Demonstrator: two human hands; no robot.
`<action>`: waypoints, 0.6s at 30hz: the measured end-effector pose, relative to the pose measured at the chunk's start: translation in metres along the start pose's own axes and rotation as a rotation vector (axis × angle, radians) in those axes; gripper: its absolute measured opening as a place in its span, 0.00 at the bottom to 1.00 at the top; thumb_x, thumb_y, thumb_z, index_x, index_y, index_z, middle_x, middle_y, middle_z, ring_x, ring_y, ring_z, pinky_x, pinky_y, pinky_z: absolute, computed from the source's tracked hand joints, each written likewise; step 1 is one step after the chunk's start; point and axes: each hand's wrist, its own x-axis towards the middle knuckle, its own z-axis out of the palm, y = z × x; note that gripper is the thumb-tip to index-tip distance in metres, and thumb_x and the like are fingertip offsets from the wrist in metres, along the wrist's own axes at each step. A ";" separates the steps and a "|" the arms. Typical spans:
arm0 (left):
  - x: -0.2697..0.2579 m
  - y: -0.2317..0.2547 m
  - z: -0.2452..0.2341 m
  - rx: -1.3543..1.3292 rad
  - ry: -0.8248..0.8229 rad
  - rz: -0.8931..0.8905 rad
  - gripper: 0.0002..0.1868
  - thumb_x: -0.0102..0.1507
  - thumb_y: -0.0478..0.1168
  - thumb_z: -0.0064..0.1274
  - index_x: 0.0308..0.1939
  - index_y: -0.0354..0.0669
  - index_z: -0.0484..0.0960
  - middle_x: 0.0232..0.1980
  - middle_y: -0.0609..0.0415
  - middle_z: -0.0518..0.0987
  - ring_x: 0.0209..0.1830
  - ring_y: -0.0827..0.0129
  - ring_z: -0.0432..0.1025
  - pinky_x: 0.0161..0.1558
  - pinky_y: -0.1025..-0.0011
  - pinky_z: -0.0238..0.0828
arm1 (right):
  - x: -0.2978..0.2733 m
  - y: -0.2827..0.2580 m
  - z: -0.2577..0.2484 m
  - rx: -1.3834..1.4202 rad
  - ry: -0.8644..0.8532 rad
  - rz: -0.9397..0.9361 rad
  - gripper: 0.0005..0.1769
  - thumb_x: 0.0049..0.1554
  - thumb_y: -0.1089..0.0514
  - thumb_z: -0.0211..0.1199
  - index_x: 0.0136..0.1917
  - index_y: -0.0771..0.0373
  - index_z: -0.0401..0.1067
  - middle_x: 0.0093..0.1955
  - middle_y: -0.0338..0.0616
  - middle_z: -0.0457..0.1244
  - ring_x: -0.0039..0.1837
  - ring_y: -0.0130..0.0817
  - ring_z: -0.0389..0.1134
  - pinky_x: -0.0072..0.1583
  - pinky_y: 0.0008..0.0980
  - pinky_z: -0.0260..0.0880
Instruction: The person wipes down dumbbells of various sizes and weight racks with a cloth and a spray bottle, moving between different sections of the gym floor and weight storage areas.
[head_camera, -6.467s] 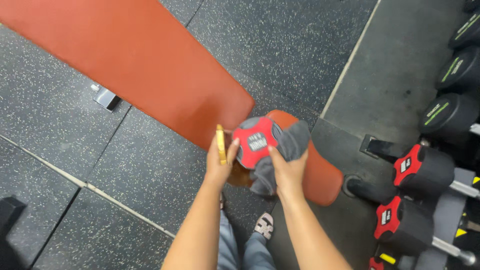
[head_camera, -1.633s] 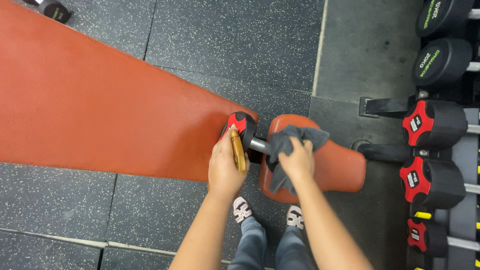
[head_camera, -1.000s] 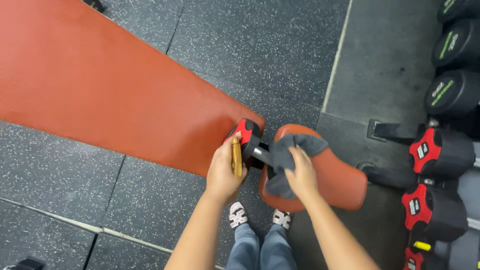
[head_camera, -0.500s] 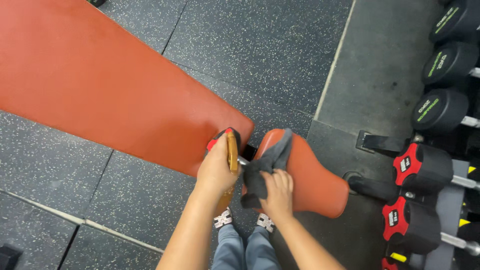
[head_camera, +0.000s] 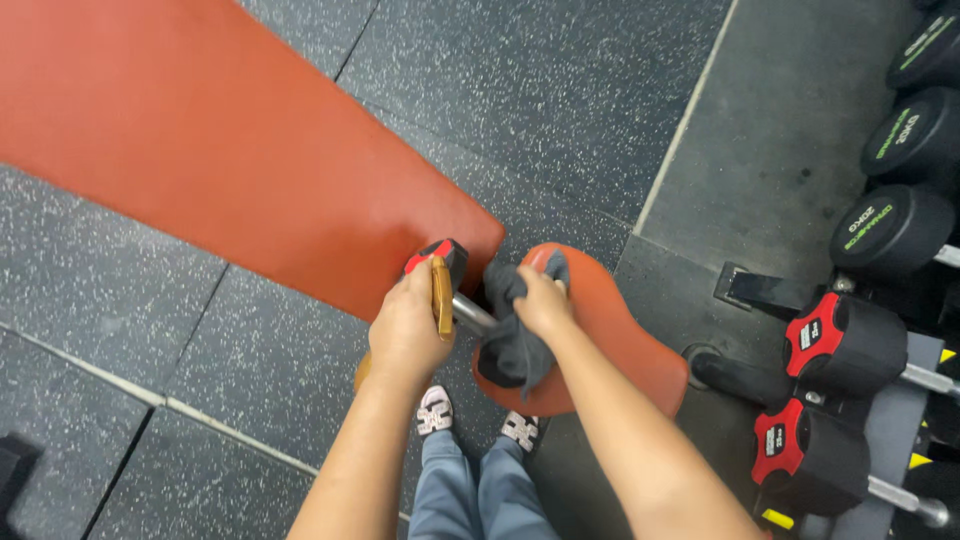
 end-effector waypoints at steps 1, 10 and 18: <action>-0.002 -0.001 0.002 0.000 -0.003 -0.007 0.32 0.57 0.33 0.54 0.66 0.45 0.67 0.58 0.44 0.78 0.60 0.46 0.71 0.54 0.52 0.70 | 0.007 0.005 0.006 0.092 0.052 0.067 0.34 0.47 0.60 0.66 0.67 0.54 0.68 0.64 0.54 0.64 0.66 0.57 0.62 0.68 0.50 0.61; -0.004 -0.003 0.007 -0.042 0.064 -0.026 0.32 0.55 0.33 0.54 0.64 0.43 0.67 0.57 0.44 0.78 0.61 0.46 0.70 0.52 0.51 0.70 | -0.084 -0.017 -0.014 -0.008 -0.012 -0.027 0.24 0.48 0.62 0.67 0.59 0.63 0.69 0.63 0.53 0.66 0.71 0.52 0.62 0.68 0.47 0.63; -0.002 0.002 0.006 -0.067 0.019 -0.114 0.26 0.59 0.35 0.54 0.61 0.48 0.70 0.59 0.50 0.79 0.63 0.49 0.70 0.53 0.52 0.70 | -0.134 0.014 -0.042 0.208 0.003 -0.383 0.29 0.37 0.68 0.63 0.56 0.66 0.75 0.60 0.55 0.70 0.71 0.56 0.65 0.70 0.48 0.65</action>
